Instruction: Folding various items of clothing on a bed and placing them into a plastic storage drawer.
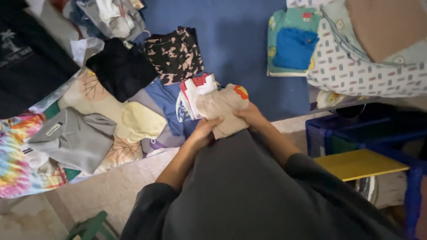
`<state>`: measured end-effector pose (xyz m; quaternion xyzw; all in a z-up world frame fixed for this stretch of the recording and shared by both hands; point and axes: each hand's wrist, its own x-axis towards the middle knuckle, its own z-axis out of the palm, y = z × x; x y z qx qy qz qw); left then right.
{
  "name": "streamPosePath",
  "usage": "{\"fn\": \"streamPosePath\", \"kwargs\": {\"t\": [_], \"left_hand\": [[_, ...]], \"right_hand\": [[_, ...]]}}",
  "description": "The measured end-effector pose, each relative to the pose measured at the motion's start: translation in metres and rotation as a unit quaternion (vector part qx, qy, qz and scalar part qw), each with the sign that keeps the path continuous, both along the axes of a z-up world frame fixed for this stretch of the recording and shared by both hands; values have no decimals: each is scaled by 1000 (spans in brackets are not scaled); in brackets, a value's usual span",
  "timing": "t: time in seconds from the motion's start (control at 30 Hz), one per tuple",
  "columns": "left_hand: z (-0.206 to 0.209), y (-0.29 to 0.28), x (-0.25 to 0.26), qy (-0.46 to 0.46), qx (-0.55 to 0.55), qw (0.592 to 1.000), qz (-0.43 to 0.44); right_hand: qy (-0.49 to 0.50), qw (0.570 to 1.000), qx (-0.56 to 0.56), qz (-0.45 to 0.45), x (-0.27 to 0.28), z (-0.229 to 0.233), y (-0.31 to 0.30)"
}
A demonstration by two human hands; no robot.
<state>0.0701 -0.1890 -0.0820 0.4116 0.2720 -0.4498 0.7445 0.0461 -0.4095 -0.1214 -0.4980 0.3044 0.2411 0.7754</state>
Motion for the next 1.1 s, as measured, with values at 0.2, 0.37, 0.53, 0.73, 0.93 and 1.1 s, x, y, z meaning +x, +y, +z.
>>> {"fn": "streamPosePath", "kwargs": {"t": [0.2, 0.37, 0.53, 0.73, 0.93, 1.1], "left_hand": [[20, -56, 12, -37, -55, 998, 21], [-4, -82, 43, -119, -1, 993, 7], [11, -129, 95, -150, 20, 989, 4], [-23, -194, 158, -187, 47, 981, 31], [-37, -275, 195, -183, -29, 982, -27], [-200, -309, 174, -127, 47, 978, -157]], "right_hand": [[-74, 974, -85, -196, 22, -6, -100], [-48, 873, -54, -482, 67, -225, -214], [80, 774, 9, -628, 97, -207, -198], [148, 768, -245, -573, 98, -145, -168], [-48, 711, -232, -662, 29, -72, -170], [-39, 708, -1, -705, -55, -58, -189]]}}
